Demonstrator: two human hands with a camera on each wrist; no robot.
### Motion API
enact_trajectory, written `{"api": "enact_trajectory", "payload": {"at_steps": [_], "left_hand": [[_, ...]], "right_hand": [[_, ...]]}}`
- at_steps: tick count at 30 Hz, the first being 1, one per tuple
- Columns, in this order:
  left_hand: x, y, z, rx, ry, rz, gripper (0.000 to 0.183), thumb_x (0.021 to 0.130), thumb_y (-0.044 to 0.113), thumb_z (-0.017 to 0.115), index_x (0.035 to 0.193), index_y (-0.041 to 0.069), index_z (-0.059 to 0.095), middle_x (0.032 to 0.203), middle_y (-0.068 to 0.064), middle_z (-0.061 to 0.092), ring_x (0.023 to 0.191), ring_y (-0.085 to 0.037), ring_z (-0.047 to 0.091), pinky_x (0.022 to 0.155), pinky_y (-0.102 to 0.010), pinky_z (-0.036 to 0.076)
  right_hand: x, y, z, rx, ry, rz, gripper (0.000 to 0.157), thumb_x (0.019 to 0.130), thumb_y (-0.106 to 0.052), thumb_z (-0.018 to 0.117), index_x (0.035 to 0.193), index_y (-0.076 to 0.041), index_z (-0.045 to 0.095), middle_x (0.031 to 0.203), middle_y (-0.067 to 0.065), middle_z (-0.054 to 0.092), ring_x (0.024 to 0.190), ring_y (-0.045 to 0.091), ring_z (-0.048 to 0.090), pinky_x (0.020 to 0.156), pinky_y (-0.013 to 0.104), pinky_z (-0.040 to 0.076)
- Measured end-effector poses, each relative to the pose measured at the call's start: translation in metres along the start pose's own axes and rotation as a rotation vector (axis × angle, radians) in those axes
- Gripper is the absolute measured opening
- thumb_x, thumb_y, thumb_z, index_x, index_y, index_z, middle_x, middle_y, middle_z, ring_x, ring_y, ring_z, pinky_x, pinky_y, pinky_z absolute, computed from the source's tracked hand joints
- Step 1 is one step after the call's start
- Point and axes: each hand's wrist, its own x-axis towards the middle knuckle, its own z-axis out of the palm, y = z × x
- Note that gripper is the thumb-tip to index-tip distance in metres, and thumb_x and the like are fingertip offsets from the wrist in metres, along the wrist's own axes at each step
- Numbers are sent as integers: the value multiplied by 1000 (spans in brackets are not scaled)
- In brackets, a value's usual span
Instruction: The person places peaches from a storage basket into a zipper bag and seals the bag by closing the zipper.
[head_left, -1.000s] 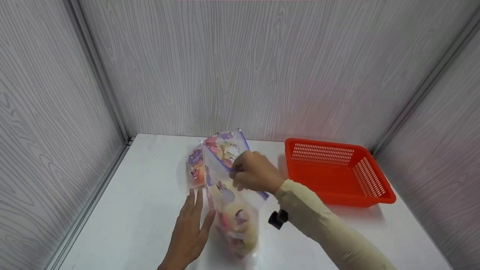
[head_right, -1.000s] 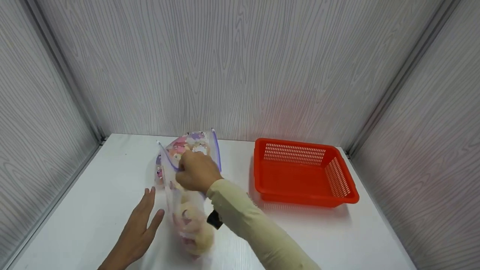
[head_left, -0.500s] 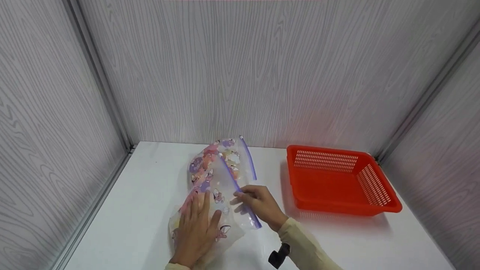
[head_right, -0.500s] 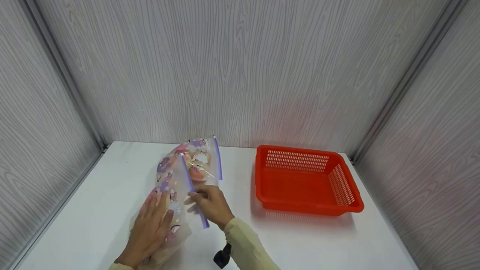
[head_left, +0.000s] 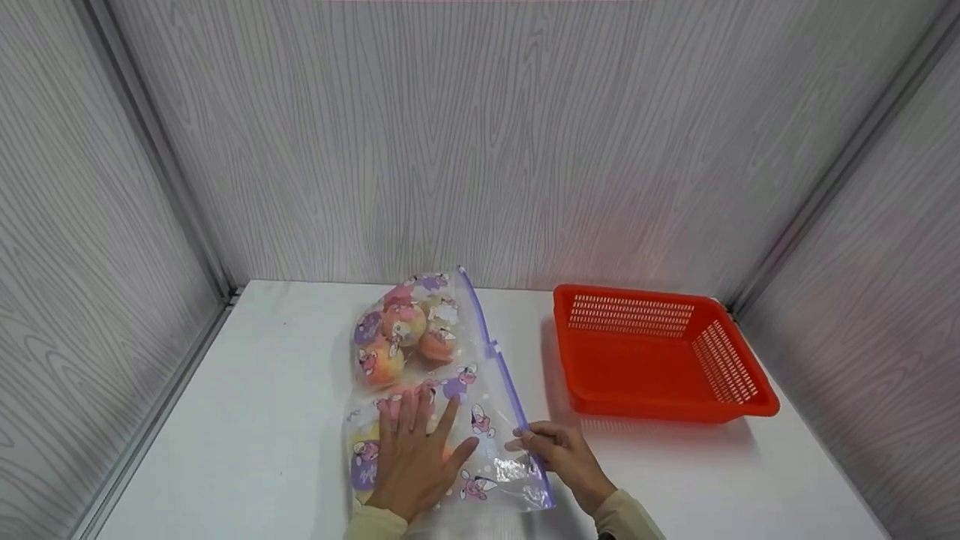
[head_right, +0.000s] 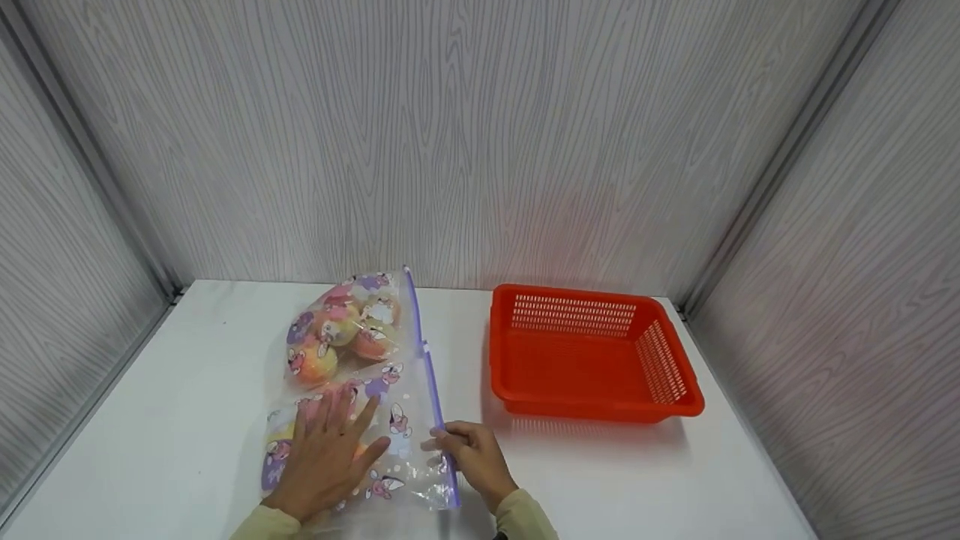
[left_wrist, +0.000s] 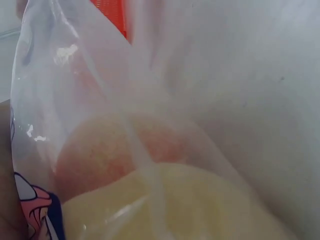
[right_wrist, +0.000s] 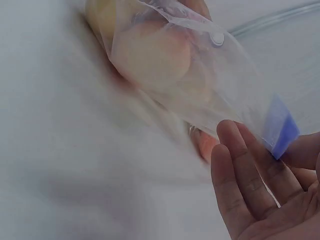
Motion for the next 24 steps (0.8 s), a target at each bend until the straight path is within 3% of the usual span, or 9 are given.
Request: {"api": "enact_trajectory", "payload": {"at_steps": [6,11,18,24], "left_hand": [[8,9,5,47,31,96,72,89,73,26,147,32,32,153,-14,26,140,-38,19,110,-64,7],[9,14,4,51,-33,124,74,87,75,25,147,33,32,155,-14,22,142,-38,14,110,-65,5],[7,18,1,72,-77,164,75,87,76,26,144,29,40,154,-17,21,142,-39,12,110,-65,7],[9,19,0,90,-39,190,75,86,76,28,141,28,45,152,-17,27,140,-41,15,110,-65,9]], "right_hand": [[-10,16,-7,16,78,42,40,92,-29,61,114,4,63,102,15,70,86,28,66,76,37,57],[-16,27,-8,-4,125,125,35,92,-28,62,110,1,66,93,10,71,74,16,61,72,33,57],[-18,36,-8,-48,143,214,33,89,-28,64,108,-1,69,84,5,67,71,15,57,68,27,54],[-17,36,-7,-85,145,173,29,90,-25,63,100,2,70,72,2,60,63,12,53,58,24,49]]}}
